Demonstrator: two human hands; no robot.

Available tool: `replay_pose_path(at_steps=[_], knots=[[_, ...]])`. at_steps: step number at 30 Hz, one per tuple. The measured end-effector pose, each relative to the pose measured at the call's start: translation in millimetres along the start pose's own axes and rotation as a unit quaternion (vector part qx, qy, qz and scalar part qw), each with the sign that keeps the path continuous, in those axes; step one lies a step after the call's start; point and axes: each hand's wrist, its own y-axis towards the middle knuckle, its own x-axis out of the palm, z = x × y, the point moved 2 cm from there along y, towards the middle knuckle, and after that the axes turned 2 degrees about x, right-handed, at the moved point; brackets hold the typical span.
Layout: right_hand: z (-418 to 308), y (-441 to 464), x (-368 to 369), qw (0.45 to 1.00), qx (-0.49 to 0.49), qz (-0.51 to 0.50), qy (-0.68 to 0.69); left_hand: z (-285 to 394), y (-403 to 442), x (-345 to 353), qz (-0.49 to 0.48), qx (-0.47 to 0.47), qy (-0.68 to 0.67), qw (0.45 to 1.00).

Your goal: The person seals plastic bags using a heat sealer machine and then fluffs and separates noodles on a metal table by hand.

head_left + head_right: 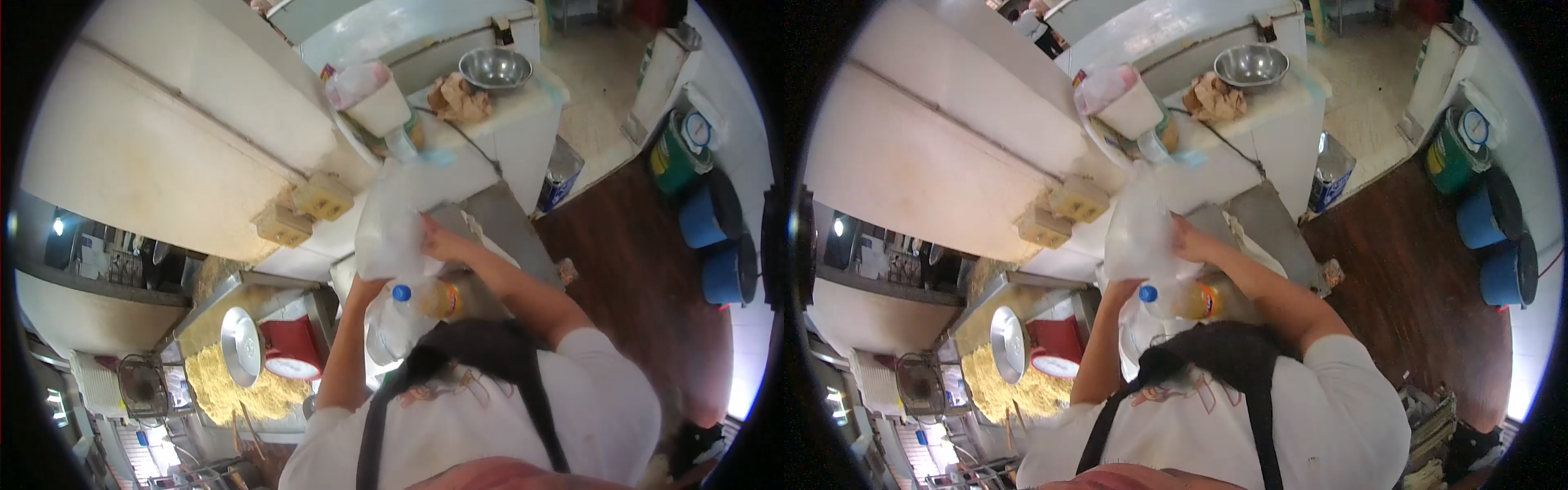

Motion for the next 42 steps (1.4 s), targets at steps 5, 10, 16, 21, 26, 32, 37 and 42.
replay_pose_path(at_steps=[5, 10, 16, 21, 26, 32, 37, 42], knots=[[14.8, -16.2, 28.0, 0.999, -0.011, -0.034, -0.03, -74.2, -9.8, 65.2, 0.068, -0.001, -0.01, 0.998], [-2.4, -37.7, -5.7, 0.972, 0.098, -0.159, 0.145, -79.4, -5.4, 46.3, 0.003, 0.016, -0.018, 1.0], [-48.2, -27.3, -32.8, 0.999, 0.024, -0.002, 0.036, -8.6, -6.8, 5.6, 0.018, 0.007, -0.045, 0.999], [-43.2, -12.8, 5.4, 0.999, -0.023, 0.029, 0.024, -52.9, 0.9, 65.2, 0.142, -0.087, -0.186, 0.968], [-40.3, -18.3, 3.8, 0.998, -0.047, -0.013, 0.027, -152.5, -34.2, 116.2, 0.104, -0.122, -0.299, 0.941], [-16.4, -29.9, 17.8, 0.998, -0.038, 0.025, -0.032, -90.8, -28.4, 80.9, 0.091, -0.007, -0.06, 0.994], [20.2, -35.9, -5.6, 0.99, 0.087, -0.039, -0.105, -54.3, -41.2, -1.7, 0.074, -0.055, 0.116, 0.989], [-127.8, -38.2, -85.5, 0.998, 0.045, 0.042, 0.004, 72.6, -58.0, -116.4, 0.165, -0.183, -0.15, 0.957]])
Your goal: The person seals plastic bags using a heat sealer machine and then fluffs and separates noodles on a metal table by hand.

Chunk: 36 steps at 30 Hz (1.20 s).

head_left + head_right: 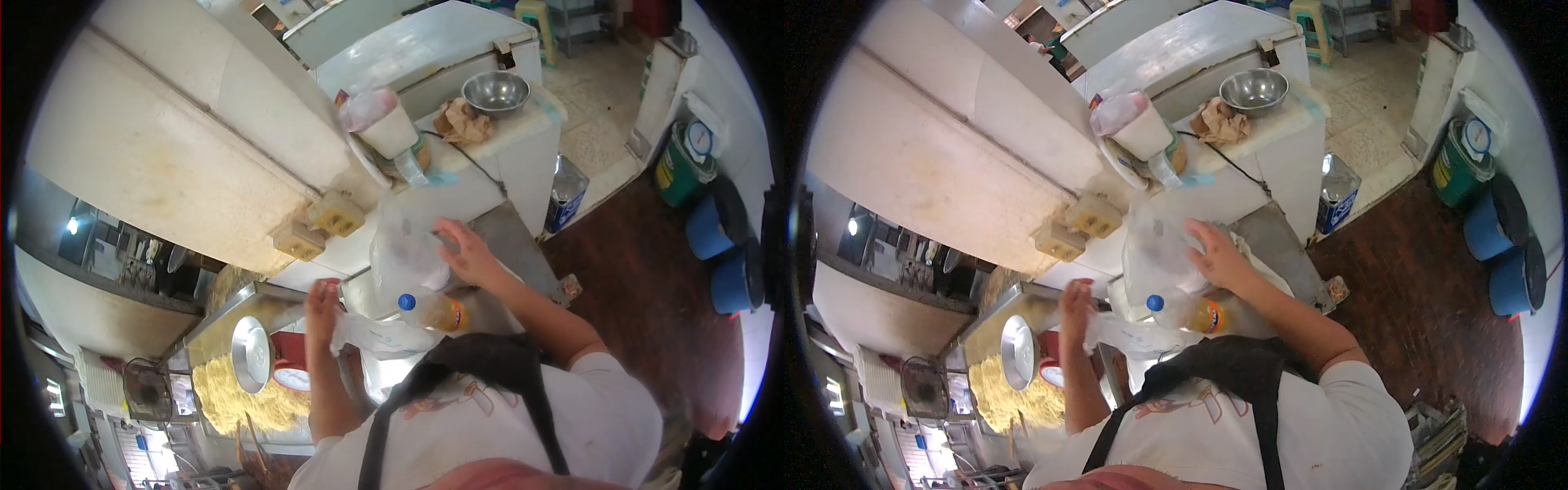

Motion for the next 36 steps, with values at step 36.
replay_pose_path(at_steps=[36], knots=[[-33.1, -49.6, -27.2, 0.815, 0.095, -0.346, 0.455, 53.1, -44.9, 38.5, -0.222, -0.025, -0.277, 0.935]])
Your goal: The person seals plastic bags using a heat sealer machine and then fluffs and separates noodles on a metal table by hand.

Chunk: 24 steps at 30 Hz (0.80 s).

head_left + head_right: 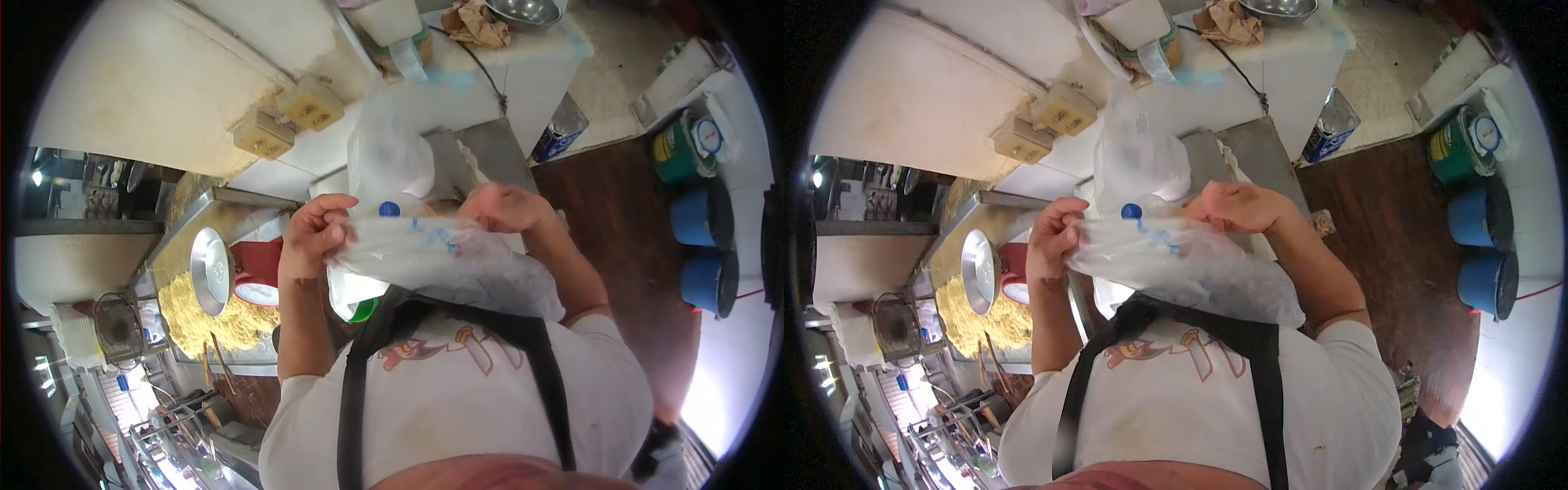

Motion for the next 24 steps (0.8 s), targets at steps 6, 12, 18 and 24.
replay_pose_path(at_steps=[6, 12, 18, 24], knots=[[49.3, 16.1, -7.7, 0.961, 0.135, 0.237, 0.04, -118.1, 34.5, -10.4, 0.176, -0.072, 0.116, 0.975], [149.2, 9.0, -61.1, 0.897, -0.032, 0.305, -0.317, -243.7, 7.5, -31.5, 0.143, -0.121, 0.173, 0.967], [182.2, 2.8, -103.6, 0.823, 0.226, 0.363, -0.373, -292.0, 25.6, -30.0, -0.006, -0.135, 0.234, 0.963], [48.1, 38.5, -97.9, 0.707, -0.109, 0.451, -0.534, -229.9, 28.1, -97.7, 0.115, -0.084, 0.477, 0.867]])
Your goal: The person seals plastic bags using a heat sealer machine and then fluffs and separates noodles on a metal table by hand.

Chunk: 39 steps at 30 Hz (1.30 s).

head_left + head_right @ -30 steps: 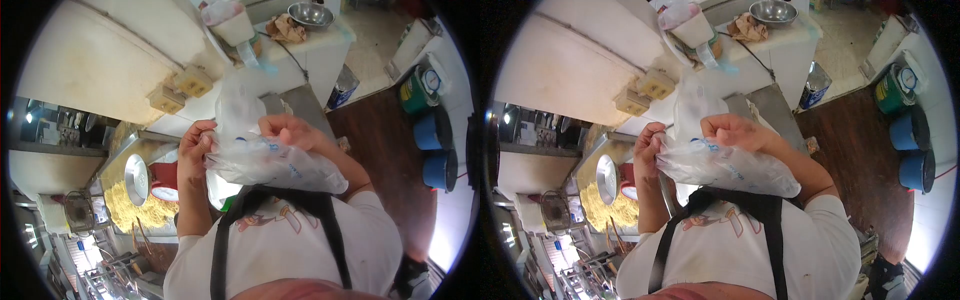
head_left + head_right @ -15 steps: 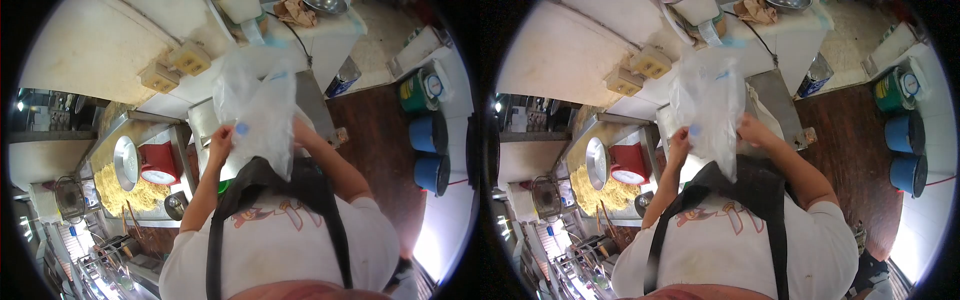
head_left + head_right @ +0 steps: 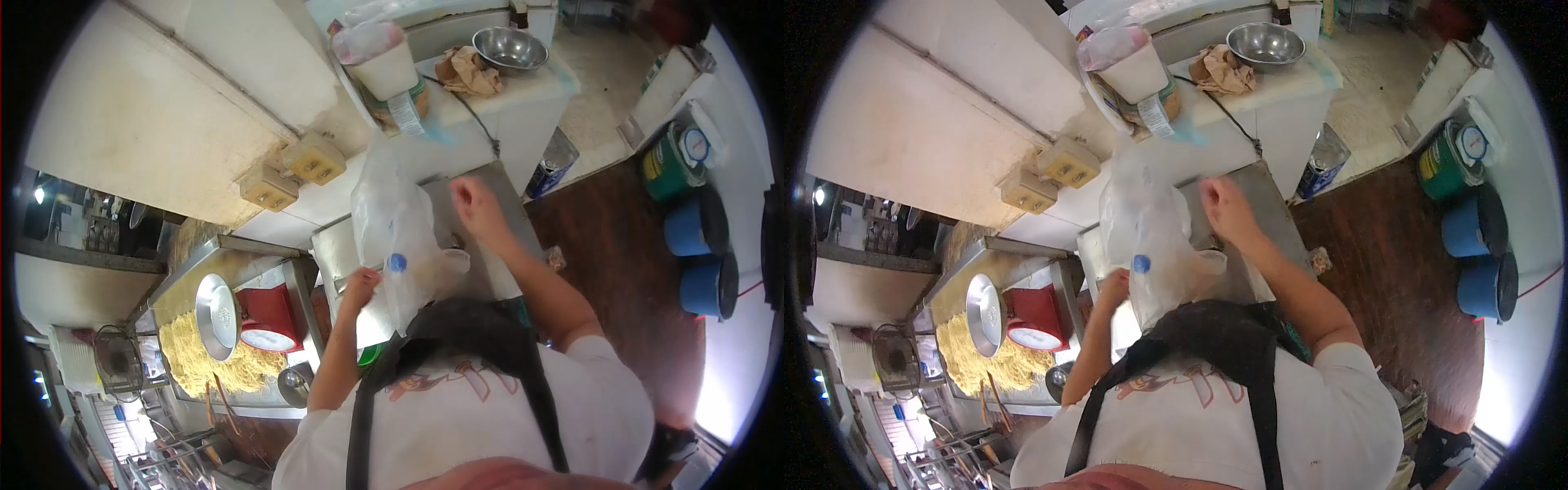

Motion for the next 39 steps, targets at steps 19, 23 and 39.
replay_pose_path(at_steps=[19, 23, 39], knots=[[-54.9, 132.6, 10.4, 0.85, 0.192, -0.038, 0.488, 293.5, 116.9, -78.0, 0.016, 0.165, -0.375, 0.912], [-58.8, 130.6, 1.9, 0.949, 0.098, 0.009, 0.298, 279.1, 149.4, -59.0, 0.101, 0.143, -0.343, 0.923], [-78.3, 147.8, -8.5, 0.989, -0.137, 0.031, -0.051, 278.4, 149.4, -62.6, 0.121, 0.143, -0.265, 0.946]])
